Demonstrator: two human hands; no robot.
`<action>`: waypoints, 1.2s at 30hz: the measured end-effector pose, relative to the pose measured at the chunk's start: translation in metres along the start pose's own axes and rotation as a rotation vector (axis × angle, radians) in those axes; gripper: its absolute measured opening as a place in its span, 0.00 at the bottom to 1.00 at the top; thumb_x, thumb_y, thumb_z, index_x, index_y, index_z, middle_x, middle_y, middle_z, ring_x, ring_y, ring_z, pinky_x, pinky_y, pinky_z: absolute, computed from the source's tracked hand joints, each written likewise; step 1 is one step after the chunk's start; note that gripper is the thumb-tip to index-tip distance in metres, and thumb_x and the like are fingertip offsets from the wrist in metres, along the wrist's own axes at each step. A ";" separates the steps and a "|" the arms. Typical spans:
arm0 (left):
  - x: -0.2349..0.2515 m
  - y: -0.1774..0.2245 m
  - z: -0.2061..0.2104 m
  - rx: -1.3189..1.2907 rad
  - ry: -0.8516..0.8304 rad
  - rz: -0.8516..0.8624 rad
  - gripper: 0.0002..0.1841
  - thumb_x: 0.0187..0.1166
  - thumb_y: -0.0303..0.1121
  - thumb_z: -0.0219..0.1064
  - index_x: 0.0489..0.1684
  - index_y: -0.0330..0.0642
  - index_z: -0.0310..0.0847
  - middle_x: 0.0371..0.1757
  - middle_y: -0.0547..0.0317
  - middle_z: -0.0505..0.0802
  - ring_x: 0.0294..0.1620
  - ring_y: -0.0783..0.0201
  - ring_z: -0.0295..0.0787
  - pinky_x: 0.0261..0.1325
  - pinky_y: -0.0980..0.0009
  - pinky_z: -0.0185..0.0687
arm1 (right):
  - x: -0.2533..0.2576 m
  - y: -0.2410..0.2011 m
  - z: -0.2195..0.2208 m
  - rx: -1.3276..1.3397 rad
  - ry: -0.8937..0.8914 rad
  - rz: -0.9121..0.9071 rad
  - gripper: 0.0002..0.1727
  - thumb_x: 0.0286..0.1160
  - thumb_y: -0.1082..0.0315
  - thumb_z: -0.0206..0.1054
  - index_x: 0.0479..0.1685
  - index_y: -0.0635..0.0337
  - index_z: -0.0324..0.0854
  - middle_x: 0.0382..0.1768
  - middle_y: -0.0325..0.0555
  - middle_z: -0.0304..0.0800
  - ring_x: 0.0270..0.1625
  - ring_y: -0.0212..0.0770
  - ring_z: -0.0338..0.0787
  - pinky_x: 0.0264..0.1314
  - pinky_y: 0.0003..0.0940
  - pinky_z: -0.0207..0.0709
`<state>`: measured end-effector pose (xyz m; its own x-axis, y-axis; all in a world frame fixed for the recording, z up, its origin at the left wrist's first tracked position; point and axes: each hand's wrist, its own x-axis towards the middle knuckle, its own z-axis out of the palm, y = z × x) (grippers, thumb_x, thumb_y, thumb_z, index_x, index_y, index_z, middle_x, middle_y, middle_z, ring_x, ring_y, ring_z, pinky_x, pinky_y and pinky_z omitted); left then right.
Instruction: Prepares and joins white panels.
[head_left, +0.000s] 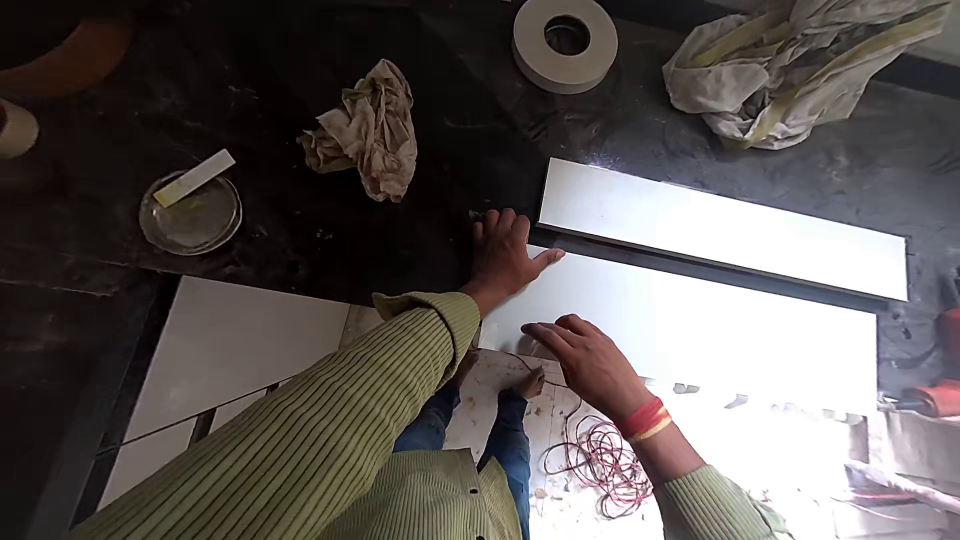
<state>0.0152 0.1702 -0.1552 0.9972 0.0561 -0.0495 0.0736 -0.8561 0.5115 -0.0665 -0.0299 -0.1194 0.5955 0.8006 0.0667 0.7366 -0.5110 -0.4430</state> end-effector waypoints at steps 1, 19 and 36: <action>-0.001 0.000 0.000 -0.004 -0.002 0.001 0.37 0.66 0.71 0.70 0.38 0.38 0.84 0.49 0.45 0.86 0.61 0.41 0.79 0.62 0.42 0.67 | 0.002 0.001 0.001 -0.016 0.002 -0.015 0.22 0.72 0.79 0.66 0.64 0.48 0.86 0.48 0.36 0.94 0.49 0.44 0.90 0.50 0.41 0.84; 0.002 -0.003 0.003 0.008 -0.001 -0.009 0.36 0.66 0.73 0.69 0.38 0.41 0.84 0.50 0.47 0.85 0.62 0.43 0.78 0.63 0.44 0.66 | -0.030 -0.141 0.054 -0.090 0.306 0.507 0.12 0.74 0.67 0.64 0.48 0.57 0.91 0.30 0.37 0.95 0.35 0.40 0.94 0.62 0.45 0.85; 0.001 -0.002 0.001 -0.014 -0.002 -0.010 0.34 0.66 0.71 0.71 0.35 0.42 0.83 0.47 0.49 0.84 0.60 0.44 0.77 0.62 0.46 0.65 | 0.046 -0.093 0.091 0.171 0.616 0.681 0.23 0.74 0.74 0.67 0.70 0.65 0.76 0.45 0.45 0.94 0.49 0.45 0.94 0.53 0.44 0.89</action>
<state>0.0164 0.1719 -0.1571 0.9963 0.0639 -0.0566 0.0842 -0.8480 0.5233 -0.1366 0.0828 -0.1561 0.9827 0.0133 0.1849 0.1382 -0.7172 -0.6830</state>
